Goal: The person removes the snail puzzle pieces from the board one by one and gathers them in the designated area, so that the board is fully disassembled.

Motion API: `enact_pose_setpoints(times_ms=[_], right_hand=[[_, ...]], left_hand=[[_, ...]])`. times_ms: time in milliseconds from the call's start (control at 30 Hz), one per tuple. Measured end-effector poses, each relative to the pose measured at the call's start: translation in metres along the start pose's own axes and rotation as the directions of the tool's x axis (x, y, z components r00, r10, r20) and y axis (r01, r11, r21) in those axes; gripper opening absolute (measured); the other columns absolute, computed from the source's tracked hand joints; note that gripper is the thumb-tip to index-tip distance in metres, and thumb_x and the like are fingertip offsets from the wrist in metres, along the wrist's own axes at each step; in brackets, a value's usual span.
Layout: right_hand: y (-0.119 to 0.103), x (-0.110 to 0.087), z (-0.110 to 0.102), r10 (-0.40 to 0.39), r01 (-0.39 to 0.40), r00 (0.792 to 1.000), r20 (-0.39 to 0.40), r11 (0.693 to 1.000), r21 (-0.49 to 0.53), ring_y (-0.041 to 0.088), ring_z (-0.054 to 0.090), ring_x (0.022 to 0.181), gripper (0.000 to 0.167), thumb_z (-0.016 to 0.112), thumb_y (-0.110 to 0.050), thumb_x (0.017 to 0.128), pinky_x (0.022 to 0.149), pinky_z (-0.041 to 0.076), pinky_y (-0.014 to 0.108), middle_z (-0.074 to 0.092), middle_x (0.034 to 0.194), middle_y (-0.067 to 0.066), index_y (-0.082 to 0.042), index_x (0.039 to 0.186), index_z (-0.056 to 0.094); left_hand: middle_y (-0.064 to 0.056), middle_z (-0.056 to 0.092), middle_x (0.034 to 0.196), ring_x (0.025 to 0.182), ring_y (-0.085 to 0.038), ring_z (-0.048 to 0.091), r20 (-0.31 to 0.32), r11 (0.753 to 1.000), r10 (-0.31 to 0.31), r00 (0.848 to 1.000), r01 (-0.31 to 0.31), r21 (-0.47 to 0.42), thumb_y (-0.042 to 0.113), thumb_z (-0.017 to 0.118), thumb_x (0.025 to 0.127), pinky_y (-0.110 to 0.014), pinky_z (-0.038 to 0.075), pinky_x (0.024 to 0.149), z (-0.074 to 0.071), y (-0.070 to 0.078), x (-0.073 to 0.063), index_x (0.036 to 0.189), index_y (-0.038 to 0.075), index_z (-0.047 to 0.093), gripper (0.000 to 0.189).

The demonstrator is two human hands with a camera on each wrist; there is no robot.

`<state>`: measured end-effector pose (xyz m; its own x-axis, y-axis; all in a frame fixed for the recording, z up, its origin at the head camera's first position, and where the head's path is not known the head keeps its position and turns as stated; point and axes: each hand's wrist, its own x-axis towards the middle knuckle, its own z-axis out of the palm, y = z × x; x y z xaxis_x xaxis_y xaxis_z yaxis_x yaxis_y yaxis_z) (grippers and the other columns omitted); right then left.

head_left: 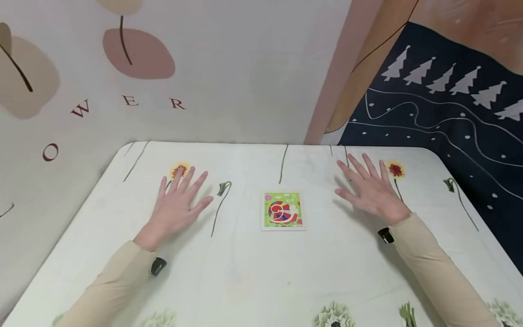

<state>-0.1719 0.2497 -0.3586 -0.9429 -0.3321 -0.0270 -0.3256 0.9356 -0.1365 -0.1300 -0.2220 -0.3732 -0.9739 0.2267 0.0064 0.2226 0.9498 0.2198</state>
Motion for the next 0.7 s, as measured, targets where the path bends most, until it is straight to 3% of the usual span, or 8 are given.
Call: enact_pose_setpoints(times_ms=[300, 500, 700], right_hand=[[-0.014, 0.015, 0.005, -0.058, 0.058, 0.998, -0.015, 0.997, 0.042, 0.044, 0.002, 0.154, 0.073, 0.047, -0.057, 0.098, 0.116, -0.006, 0.069, 0.017, 0.167, 0.013, -0.023, 0.159, 0.025], [-0.028, 0.021, 0.012, -0.088, 0.089, 0.996, -0.017, 0.995, 0.047, 0.041, 0.003, 0.155, 0.07, 0.047, -0.055, 0.098, 0.118, -0.005, 0.067, 0.021, 0.166, 0.012, -0.024, 0.158, 0.028], [-0.043, 0.027, 0.017, -0.129, 0.132, 0.99, -0.06, 0.991, 0.04, 0.041, 0.03, 0.146, 0.056, 0.053, -0.046, 0.099, 0.118, 0.012, 0.066, 0.051, 0.146, 0.016, -0.016, 0.146, 0.051]], left_hand=[[-0.015, 0.019, 0.166, 0.155, -0.039, 0.007, 0.015, 0.996, 0.086, 0.996, -0.086, 0.016, 0.05, 0.048, 0.1, -0.064, -0.002, 0.12, 0.005, 0.025, 0.001, 0.159, 0.023, 0.026, 0.069], [-0.013, 0.024, 0.165, 0.154, -0.038, 0.012, 0.028, 0.983, 0.182, 0.983, -0.183, 0.012, 0.052, 0.051, 0.098, -0.064, 0.002, 0.12, 0.016, 0.043, 0.001, 0.158, 0.023, 0.03, 0.069], [-0.012, 0.033, 0.162, 0.152, -0.036, 0.023, 0.072, 0.967, 0.253, 0.965, -0.254, -0.002, 0.052, 0.05, 0.099, -0.062, 0.007, 0.121, 0.023, 0.063, 0.004, 0.156, 0.024, 0.034, 0.066]])
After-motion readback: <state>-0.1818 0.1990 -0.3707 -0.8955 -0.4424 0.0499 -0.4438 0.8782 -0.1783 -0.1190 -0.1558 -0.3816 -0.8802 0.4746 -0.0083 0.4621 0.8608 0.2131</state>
